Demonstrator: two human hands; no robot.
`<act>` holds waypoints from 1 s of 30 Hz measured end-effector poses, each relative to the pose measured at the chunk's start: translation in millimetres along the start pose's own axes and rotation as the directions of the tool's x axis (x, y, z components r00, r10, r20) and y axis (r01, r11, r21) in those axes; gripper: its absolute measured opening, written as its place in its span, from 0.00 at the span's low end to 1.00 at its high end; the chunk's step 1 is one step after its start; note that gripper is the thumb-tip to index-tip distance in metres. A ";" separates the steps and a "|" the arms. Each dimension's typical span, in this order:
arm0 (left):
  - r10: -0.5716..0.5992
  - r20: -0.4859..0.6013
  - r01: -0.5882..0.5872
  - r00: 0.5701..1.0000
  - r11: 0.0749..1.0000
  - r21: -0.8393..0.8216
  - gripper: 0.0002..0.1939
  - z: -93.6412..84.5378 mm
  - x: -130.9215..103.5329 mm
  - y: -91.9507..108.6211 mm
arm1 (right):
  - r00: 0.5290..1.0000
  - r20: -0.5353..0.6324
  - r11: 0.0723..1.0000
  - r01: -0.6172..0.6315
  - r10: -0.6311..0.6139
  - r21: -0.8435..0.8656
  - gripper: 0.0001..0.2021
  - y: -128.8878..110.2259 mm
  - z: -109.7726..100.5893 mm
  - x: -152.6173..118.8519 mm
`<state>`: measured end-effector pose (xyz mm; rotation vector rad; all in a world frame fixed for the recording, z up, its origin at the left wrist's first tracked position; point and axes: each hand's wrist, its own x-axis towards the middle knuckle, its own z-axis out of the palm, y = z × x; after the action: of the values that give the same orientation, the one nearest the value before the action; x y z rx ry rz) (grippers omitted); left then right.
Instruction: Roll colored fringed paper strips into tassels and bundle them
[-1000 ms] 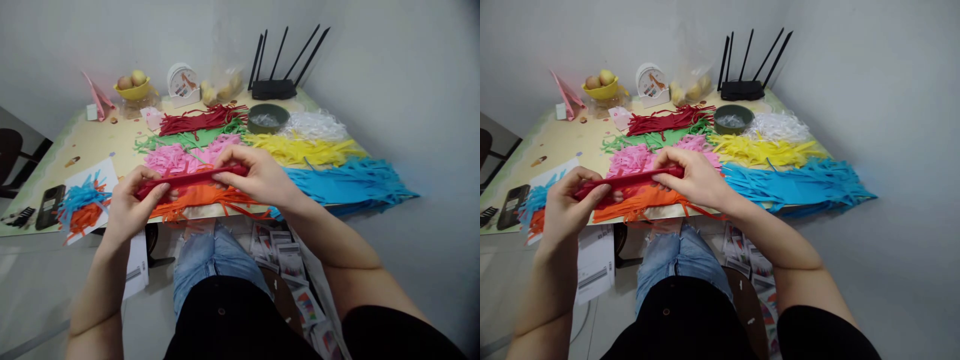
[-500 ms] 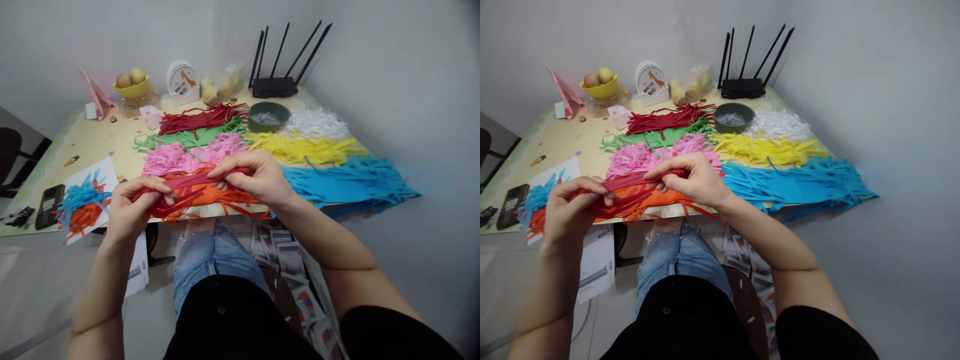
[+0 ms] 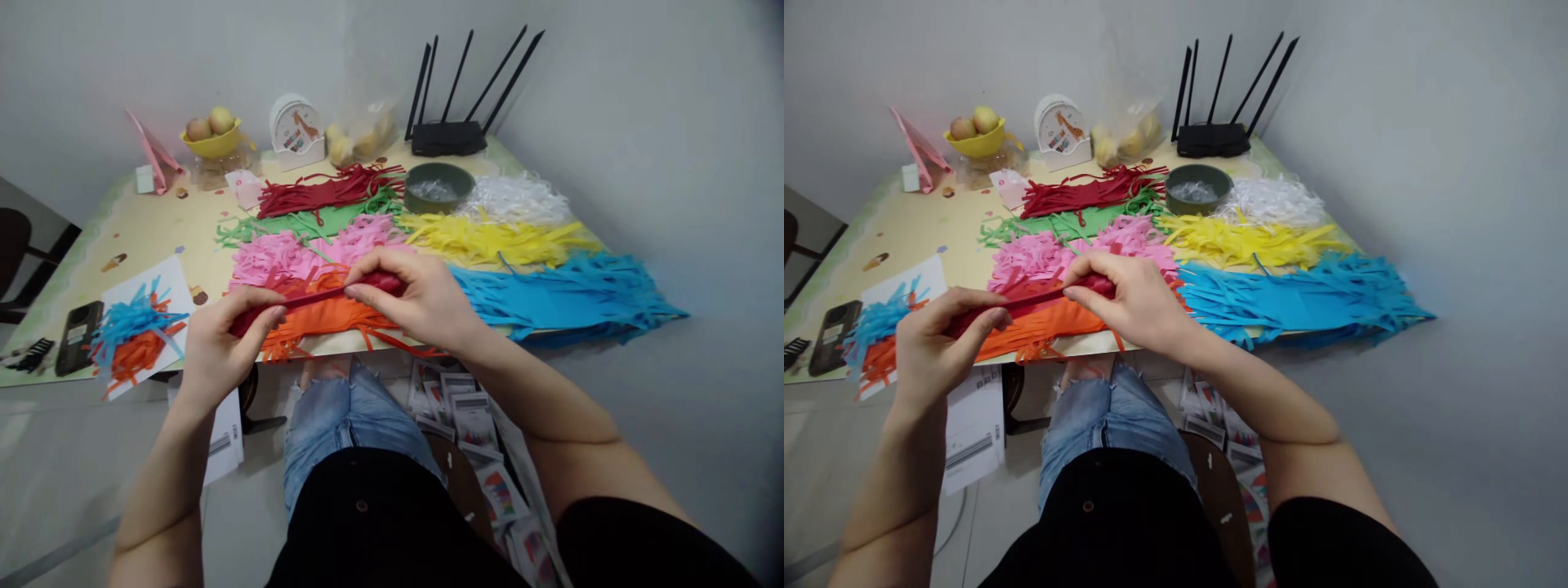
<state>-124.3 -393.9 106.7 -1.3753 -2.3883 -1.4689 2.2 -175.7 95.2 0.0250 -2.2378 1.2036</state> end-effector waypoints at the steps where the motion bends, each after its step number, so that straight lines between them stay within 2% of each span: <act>1: 0.001 0.004 -0.001 1.000 1.000 -0.008 0.04 -0.2 -0.1 0.0 | 1.000 0.007 0.999 -0.012 0.012 0.037 0.03 0.0 0.1 0.4; 5: -0.100 0.018 0.102 0.995 0.969 -0.224 0.06 0.4 -0.7 0.0 | 0.993 0.074 0.939 -0.106 0.087 0.326 0.05 -0.5 2.6 1.3; 8: -0.220 0.073 0.231 0.973 0.881 -0.414 0.09 1.3 -0.3 1.2 | 0.987 0.107 0.863 -0.160 0.124 0.479 0.07 1.6 4.5 1.6; 12: -0.292 0.113 0.306 0.950 0.783 -0.542 0.08 1.5 2.1 0.5 | 0.976 0.174 0.808 -0.209 0.134 0.551 0.10 7.8 2.5 4.1; 20: -0.279 0.128 0.298 0.952 0.742 -0.601 0.04 5.5 7.5 -4.6 | 0.942 0.303 0.697 -0.316 0.147 0.644 0.09 13.9 0.1 12.0; 23: -0.206 0.151 0.254 0.967 0.739 -0.624 0.05 7.3 4.6 -11.3 | 0.942 0.318 0.721 -0.293 0.106 0.628 0.06 14.3 -1.6 12.2; 26: -0.105 0.207 0.209 0.973 0.788 -0.580 0.04 3.8 1.1 -19.4 | 0.954 0.296 0.798 -0.212 0.045 0.564 0.03 13.3 -6.4 10.4; 30: -0.036 0.322 0.181 0.946 0.884 -0.432 0.08 -7.5 4.8 -16.9 | 0.958 0.287 0.916 -0.111 -0.005 0.387 0.04 9.7 -14.1 6.9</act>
<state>-141.7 -399.1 100.9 -1.6921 -2.4219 -2.0991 0.7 -157.4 97.2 0.3177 -2.1945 1.7684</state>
